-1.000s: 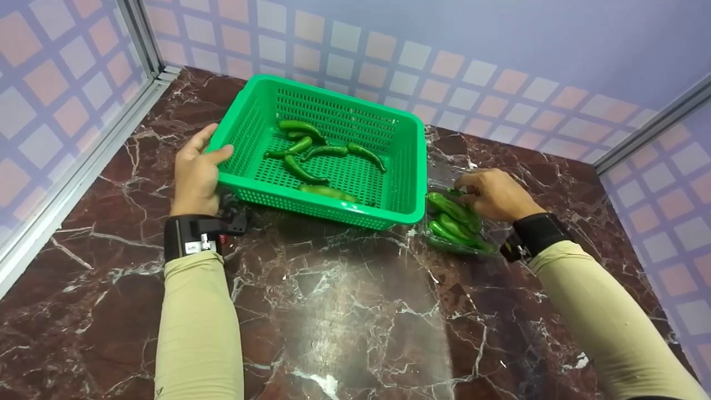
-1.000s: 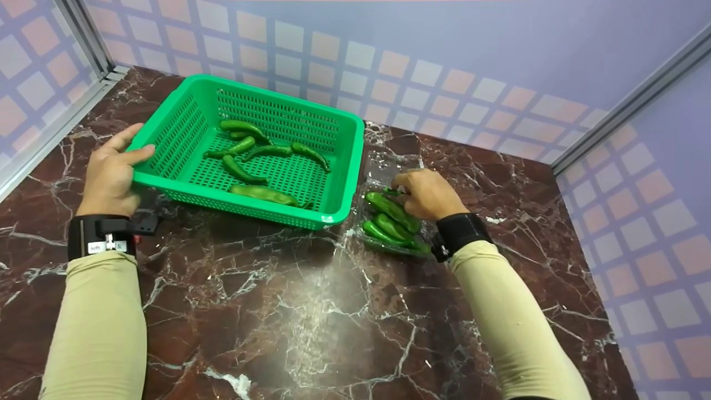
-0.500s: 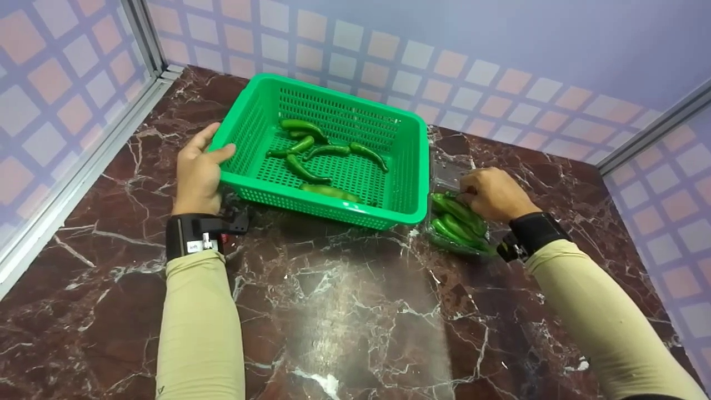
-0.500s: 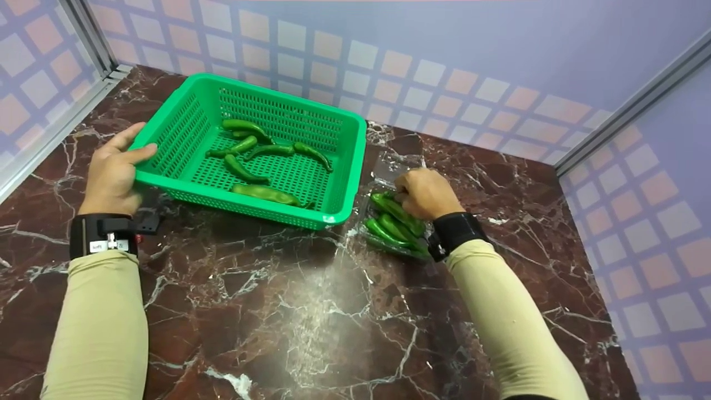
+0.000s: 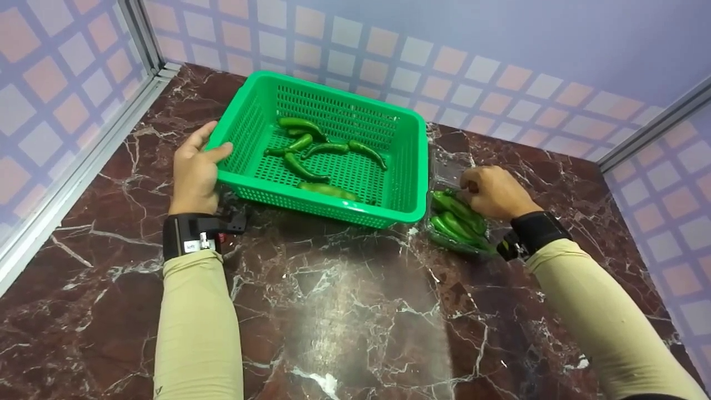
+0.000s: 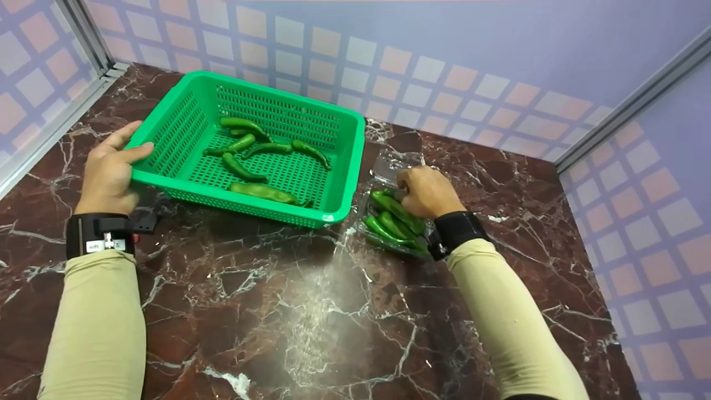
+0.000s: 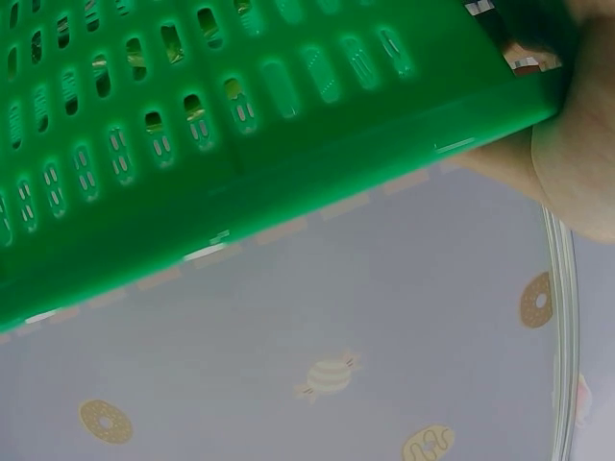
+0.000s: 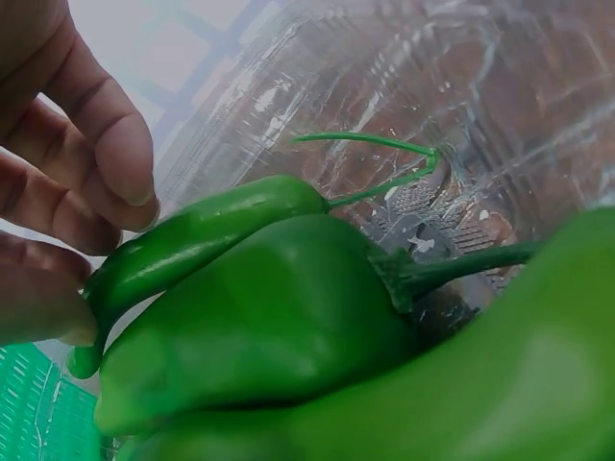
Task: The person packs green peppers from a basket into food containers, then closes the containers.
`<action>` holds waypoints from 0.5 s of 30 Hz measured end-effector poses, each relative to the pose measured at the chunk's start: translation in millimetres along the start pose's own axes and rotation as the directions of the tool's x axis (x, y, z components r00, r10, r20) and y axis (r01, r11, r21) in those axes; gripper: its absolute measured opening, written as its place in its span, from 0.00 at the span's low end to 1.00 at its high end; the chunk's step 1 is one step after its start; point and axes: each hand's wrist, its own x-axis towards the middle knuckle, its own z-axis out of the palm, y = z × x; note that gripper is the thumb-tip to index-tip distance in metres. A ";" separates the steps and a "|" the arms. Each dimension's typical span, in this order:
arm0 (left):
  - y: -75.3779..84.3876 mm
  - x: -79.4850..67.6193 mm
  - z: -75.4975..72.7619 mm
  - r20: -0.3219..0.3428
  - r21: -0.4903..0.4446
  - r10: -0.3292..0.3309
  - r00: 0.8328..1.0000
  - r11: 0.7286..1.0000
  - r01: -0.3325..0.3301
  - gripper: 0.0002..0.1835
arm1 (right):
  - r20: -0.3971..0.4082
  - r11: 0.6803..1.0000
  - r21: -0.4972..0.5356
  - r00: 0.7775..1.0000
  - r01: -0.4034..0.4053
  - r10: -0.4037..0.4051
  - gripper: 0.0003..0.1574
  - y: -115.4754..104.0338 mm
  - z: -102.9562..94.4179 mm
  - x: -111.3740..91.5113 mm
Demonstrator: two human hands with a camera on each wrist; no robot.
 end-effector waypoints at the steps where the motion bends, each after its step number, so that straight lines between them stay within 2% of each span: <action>1: -0.3 -0.1 -0.1 -0.001 0.004 -0.001 1.000 1.000 0.001 0.33 | 0.000 1.000 0.004 1.000 -0.002 0.002 0.03 0.3 0.1 -0.3; 6: -0.1 -1.0 -1.1 -0.007 0.030 -0.008 1.000 1.000 0.008 0.33 | 0.011 1.000 0.011 1.000 0.007 -0.007 0.05 -0.3 -0.4 -0.9; 12: -0.6 -0.2 -2.0 -0.003 0.007 -0.013 1.000 1.000 0.013 0.33 | 0.085 0.999 -0.039 0.996 0.016 -0.013 0.07 -3.0 -3.9 -0.2; 15: -0.5 0.6 -1.3 0.000 -0.010 -0.015 1.000 1.000 0.015 0.33 | 0.114 0.998 -0.060 0.993 0.007 0.000 0.05 -4.0 -8.7 0.9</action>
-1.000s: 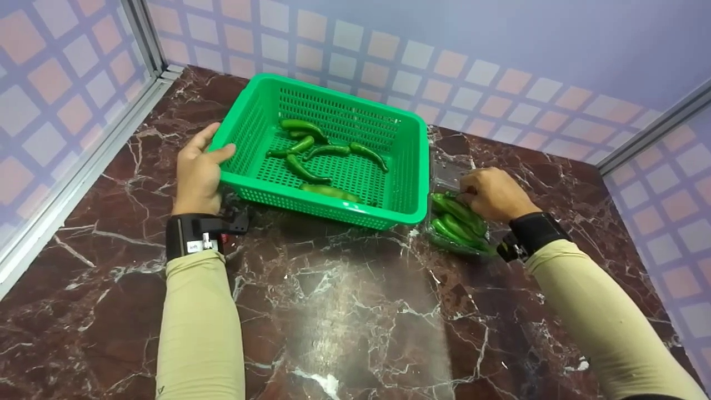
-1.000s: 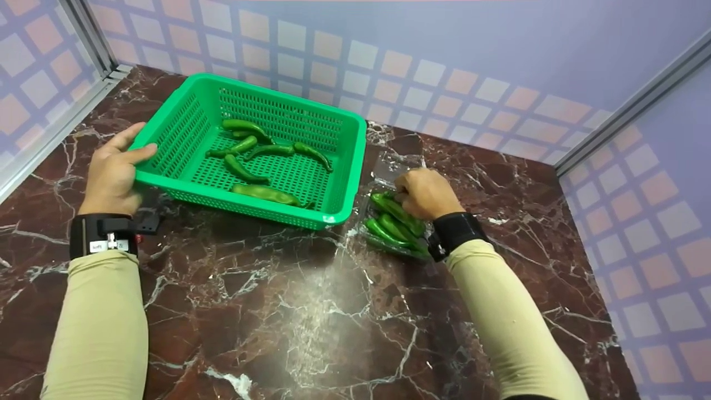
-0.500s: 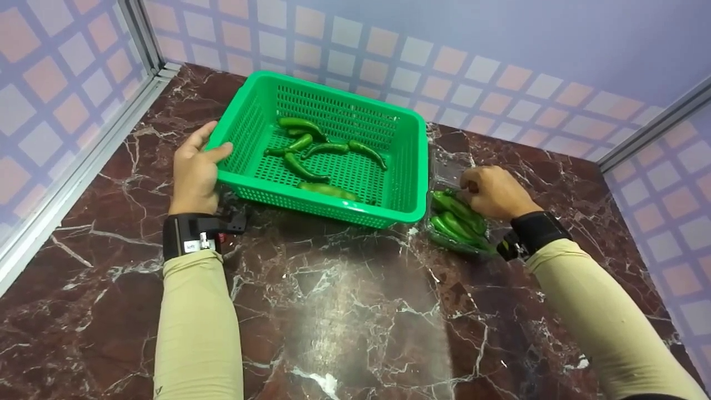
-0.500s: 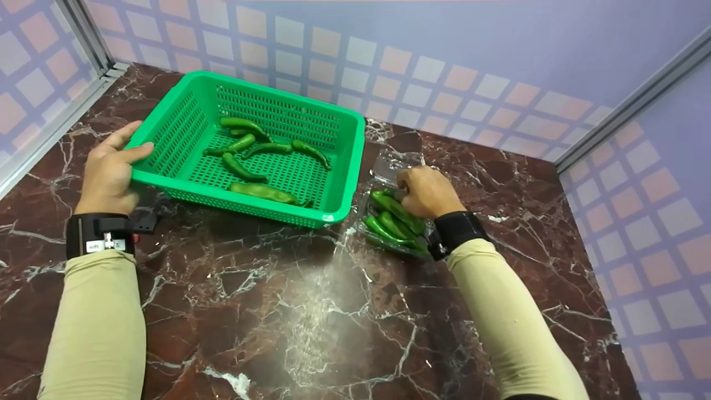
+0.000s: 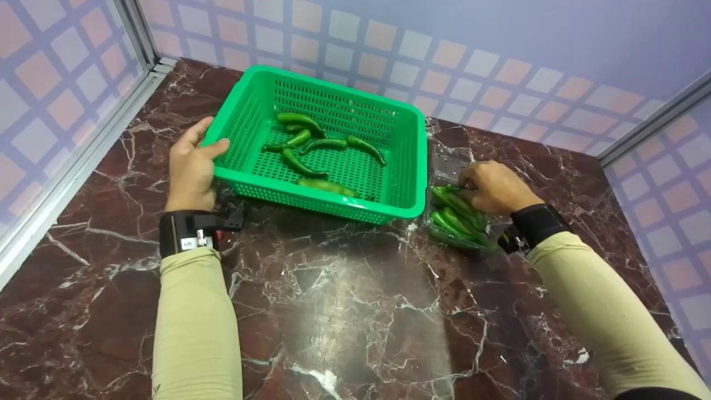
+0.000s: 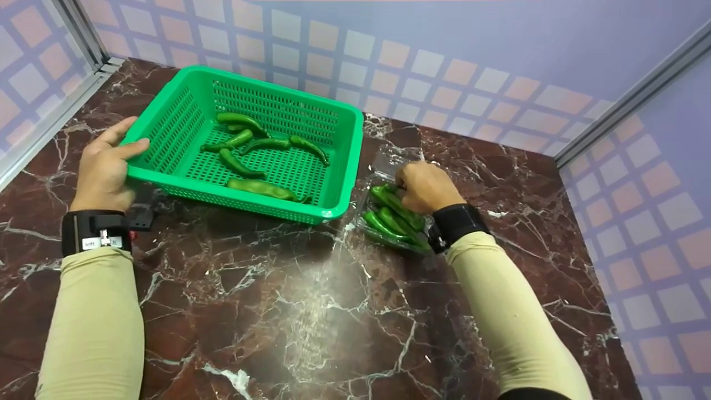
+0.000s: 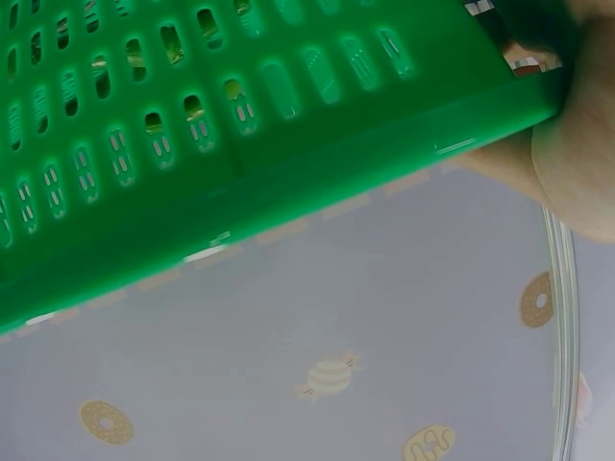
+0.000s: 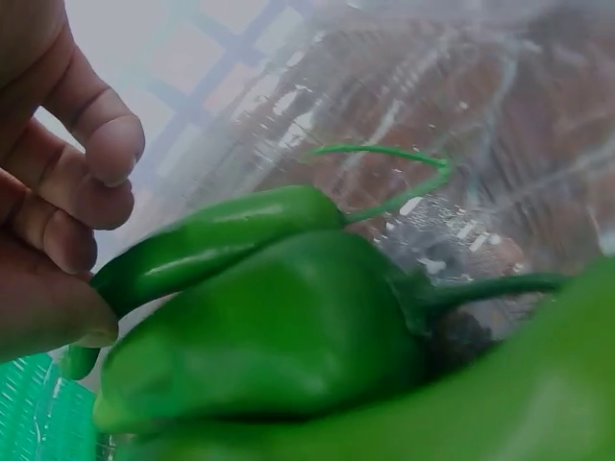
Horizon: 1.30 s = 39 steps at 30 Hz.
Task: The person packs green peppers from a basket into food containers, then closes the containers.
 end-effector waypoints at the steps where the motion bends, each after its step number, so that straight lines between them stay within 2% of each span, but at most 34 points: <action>1: -0.4 0.2 0.4 -0.001 -0.002 -0.001 1.000 1.000 0.001 0.33 | 0.009 1.000 -0.004 1.000 -0.007 0.007 0.05 -0.2 -2.3 -0.4; 5: -0.9 0.7 1.1 0.002 -0.006 -0.001 1.000 1.000 0.001 0.34 | 0.030 0.999 -0.010 0.999 -0.031 0.032 0.01 -0.4 -10.5 -1.1; 10: -0.5 0.0 0.4 0.006 -0.015 0.006 1.000 1.000 -0.006 0.34 | 0.059 0.998 -0.028 0.996 -0.062 0.063 0.02 0.1 -9.5 -1.2; 20: -0.1 -0.6 1.3 0.011 -0.025 0.008 1.000 1.000 -0.008 0.34 | -0.006 0.994 0.011 0.994 -0.106 0.106 0.03 9.5 1.8 -0.6; 23: -0.9 0.5 0.2 0.003 0.001 0.013 1.000 1.000 -0.013 0.34 | -0.010 0.993 0.009 0.993 -0.114 0.114 0.02 10.5 3.2 0.4; 28: -1.6 1.9 -0.4 -0.005 0.009 0.021 1.000 1.000 -0.021 0.33 | -0.012 0.990 0.026 0.990 -0.137 0.138 0.07 11.5 4.2 -0.7; 34: -1.3 2.0 -0.5 -0.003 0.001 0.019 1.000 1.000 -0.019 0.34 | 0.007 0.990 0.024 0.991 -0.137 0.137 0.13 11.9 2.4 -4.5; 39: -0.7 1.4 0.0 0.003 -0.016 0.011 1.000 1.000 -0.011 0.34 | 0.006 0.995 -0.008 0.995 -0.098 0.098 0.09 11.1 1.3 -4.9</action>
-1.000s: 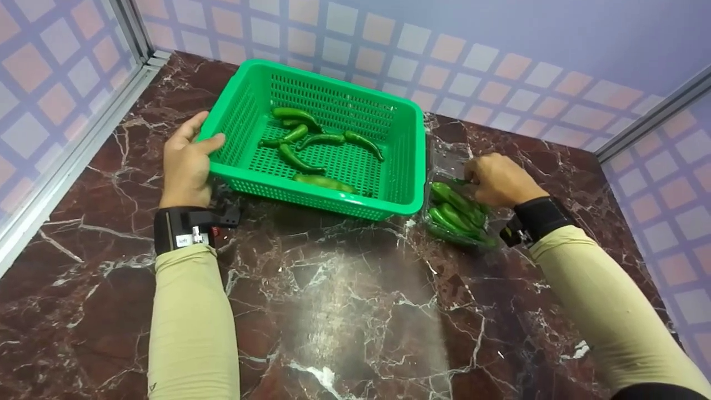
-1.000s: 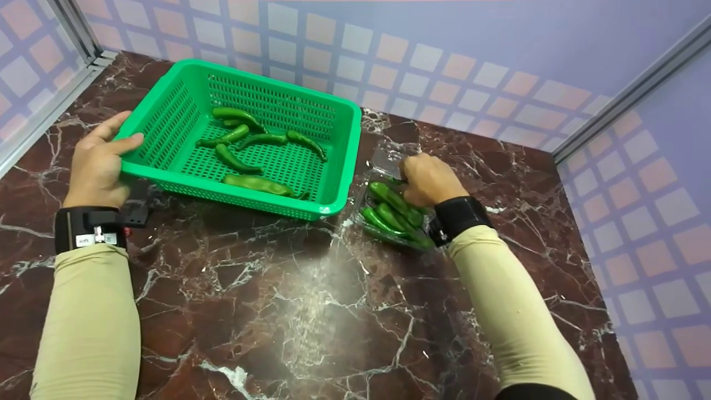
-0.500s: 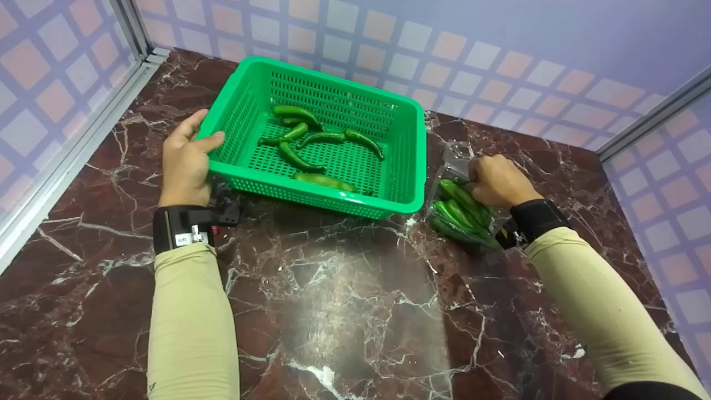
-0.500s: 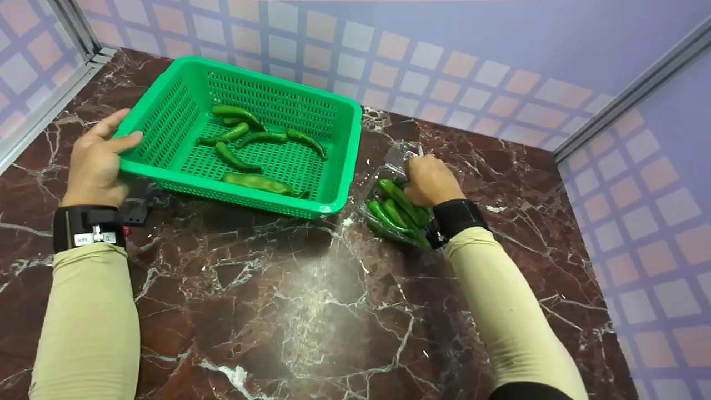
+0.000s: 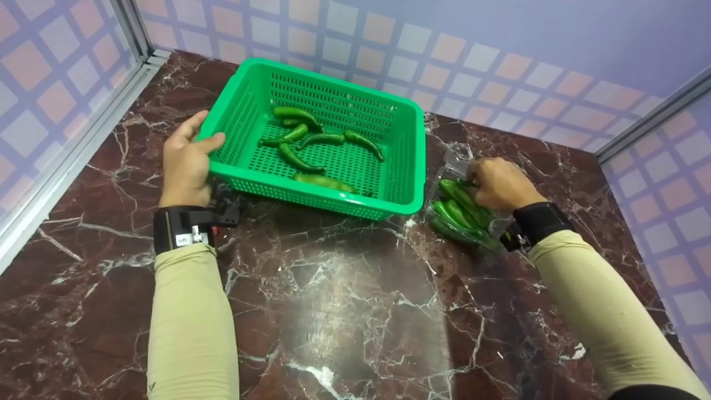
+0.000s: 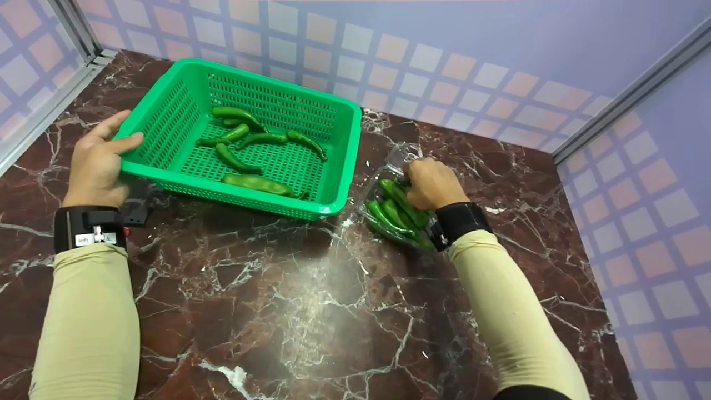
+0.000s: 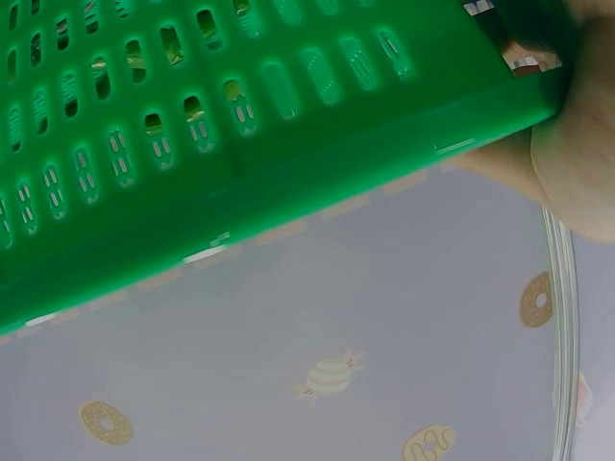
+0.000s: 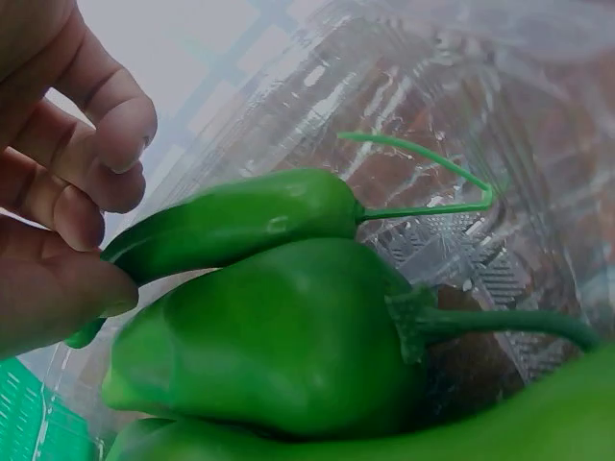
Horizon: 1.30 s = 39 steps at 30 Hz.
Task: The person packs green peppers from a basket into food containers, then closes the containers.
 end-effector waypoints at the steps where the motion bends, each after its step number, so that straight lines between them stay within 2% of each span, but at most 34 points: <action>1: -0.1 0.1 -0.1 0.001 -0.001 -0.001 1.000 1.000 0.001 0.34 | 0.001 1.000 -0.002 1.000 0.006 -0.006 0.09 0.1 0.3 0.2; 5: 0.0 -0.1 0.5 0.005 -0.003 0.000 1.000 1.000 0.000 0.34 | -0.011 1.000 0.004 1.000 0.009 -0.009 0.09 0.7 0.9 0.6; 11: 0.6 -0.9 1.1 0.002 0.002 0.008 1.000 1.000 -0.008 0.34 | -0.025 0.999 0.037 1.000 0.013 -0.012 0.16 2.1 -0.7 0.3; 14: 0.6 -1.4 0.4 0.007 0.002 0.009 1.000 1.000 -0.009 0.34 | -0.038 0.998 0.053 0.999 0.015 -0.013 0.16 2.1 -1.3 -0.1; 17: 0.1 -1.5 -0.7 0.006 0.007 0.010 1.000 1.000 -0.010 0.33 | -0.043 0.999 0.051 0.999 0.014 -0.011 0.12 1.4 -1.0 0.1; 22: -1.1 -0.7 -1.3 0.007 -0.006 0.004 1.000 1.000 -0.004 0.34 | -0.026 0.999 0.043 1.000 0.009 -0.008 0.08 0.4 0.1 1.2; 30: -1.6 0.0 -1.2 0.003 -0.019 0.000 1.000 1.000 0.000 0.33 | -0.030 0.997 0.080 1.000 0.000 0.003 0.11 0.6 0.0 0.8; 39: -1.2 -0.8 0.0 0.001 0.002 0.005 1.000 1.000 -0.005 0.33 | -0.043 0.993 0.118 0.999 0.006 -0.001 0.12 -6.8 -19.2 3.7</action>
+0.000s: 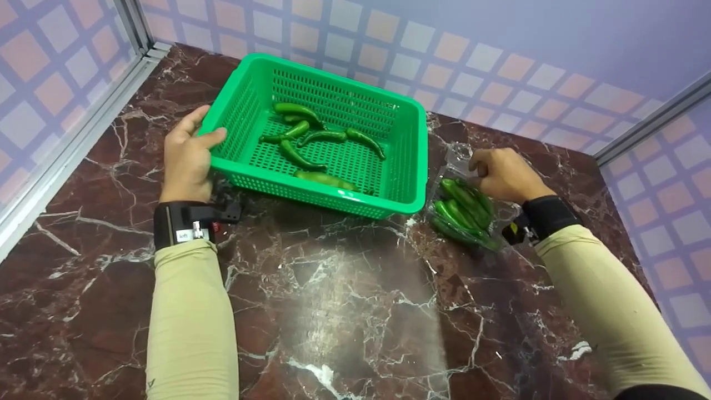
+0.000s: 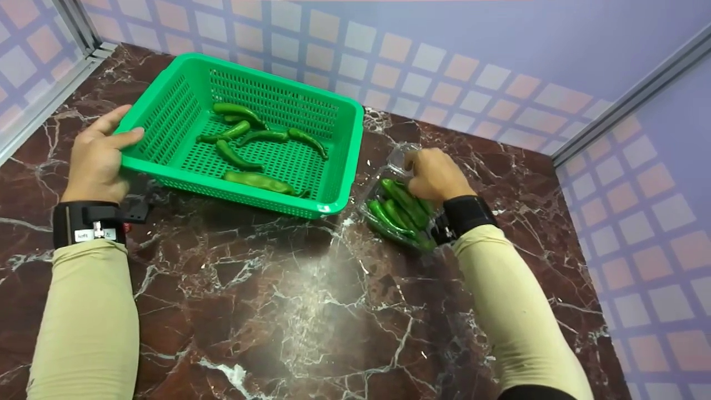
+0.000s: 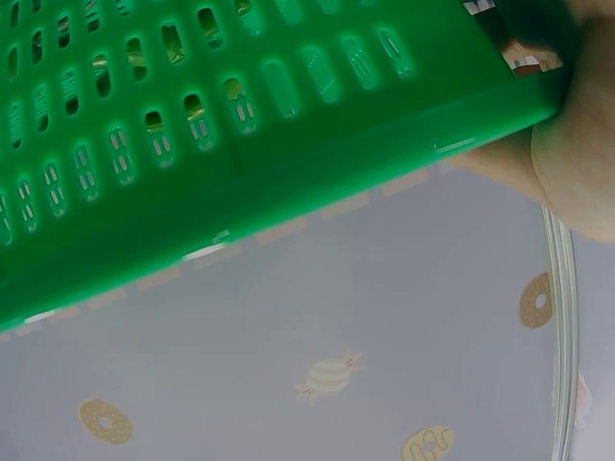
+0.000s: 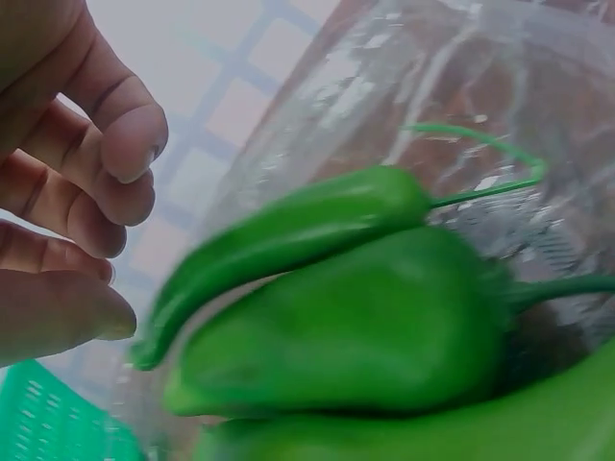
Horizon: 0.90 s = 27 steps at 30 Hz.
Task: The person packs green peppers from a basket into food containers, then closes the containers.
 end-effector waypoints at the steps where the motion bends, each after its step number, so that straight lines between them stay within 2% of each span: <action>1: 0.5 -0.2 -0.4 -0.003 0.007 -0.001 1.000 1.000 0.001 0.33 | -0.005 1.000 0.009 1.000 -0.002 0.002 0.12 -4.2 -3.3 2.0; 8: 2.0 -0.8 -1.0 -0.015 0.025 -0.004 1.000 1.000 0.004 0.32 | 0.011 0.995 0.095 1.000 -0.001 0.000 0.11 -48.7 -33.3 27.4; 12: 2.5 -0.2 0.8 -0.015 0.037 -0.008 1.000 0.999 0.008 0.32 | 0.011 0.995 0.097 0.999 0.030 -0.031 0.13 -81.5 -40.5 50.0; 16: 3.9 1.0 2.3 -0.011 0.040 -0.004 1.000 0.999 0.004 0.31 | 0.072 0.992 0.090 0.993 0.086 -0.092 0.19 -117.2 -33.5 78.4; 19: 4.9 1.0 2.7 -0.011 0.030 -0.004 1.000 1.000 0.005 0.31 | 0.144 0.987 0.072 0.978 0.145 -0.154 0.23 -140.1 -22.2 96.0; 27: 1.6 -0.1 2.6 -0.030 0.080 -0.001 1.000 0.997 0.003 0.30 | 0.282 0.952 0.018 0.912 0.304 -0.297 0.28 -182.6 6.4 125.2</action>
